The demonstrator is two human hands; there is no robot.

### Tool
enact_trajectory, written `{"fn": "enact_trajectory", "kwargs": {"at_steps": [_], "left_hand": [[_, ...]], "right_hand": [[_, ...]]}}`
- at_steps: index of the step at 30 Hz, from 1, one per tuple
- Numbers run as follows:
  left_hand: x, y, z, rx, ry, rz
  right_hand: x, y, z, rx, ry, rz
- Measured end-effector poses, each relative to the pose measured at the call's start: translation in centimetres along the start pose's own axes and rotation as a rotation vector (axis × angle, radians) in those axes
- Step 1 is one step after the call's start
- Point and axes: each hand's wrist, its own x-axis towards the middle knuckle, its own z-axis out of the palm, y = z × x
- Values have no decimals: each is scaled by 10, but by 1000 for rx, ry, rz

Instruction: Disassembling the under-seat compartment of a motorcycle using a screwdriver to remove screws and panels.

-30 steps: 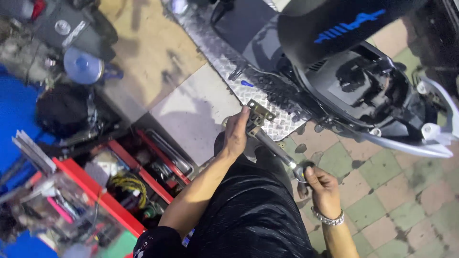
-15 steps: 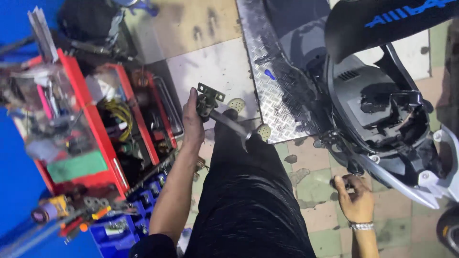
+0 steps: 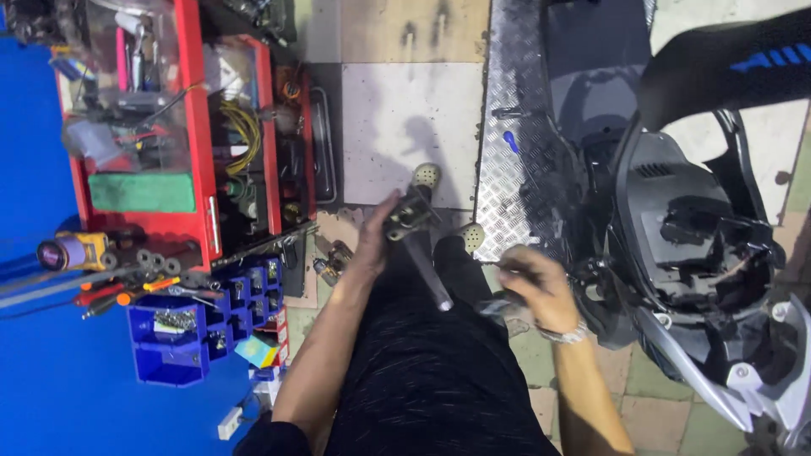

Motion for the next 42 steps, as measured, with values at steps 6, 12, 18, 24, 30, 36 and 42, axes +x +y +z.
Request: {"fn": "enact_trajectory", "kwargs": {"at_steps": [6, 12, 18, 24, 30, 36, 42], "left_hand": [[-14, 27, 24, 562, -162, 80], [194, -58, -142, 824, 56, 97], [468, -238, -407, 2175, 160, 517], [613, -174, -430, 1540, 591, -561], [734, -235, -552, 1848, 739, 456], [811, -259, -597, 2086, 732, -154], [773, -187, -527, 1934, 517, -111]], "right_hand": [[48, -8, 104, 171, -328, 300], [108, 95, 166, 313, -121, 600], [196, 264, 239, 522, 30, 999], [270, 415, 305, 697, -18, 754], [229, 522, 313, 480, 72, 1012], [204, 561, 300, 399, 113, 1111], [216, 548, 302, 336, 51, 1096]]}}
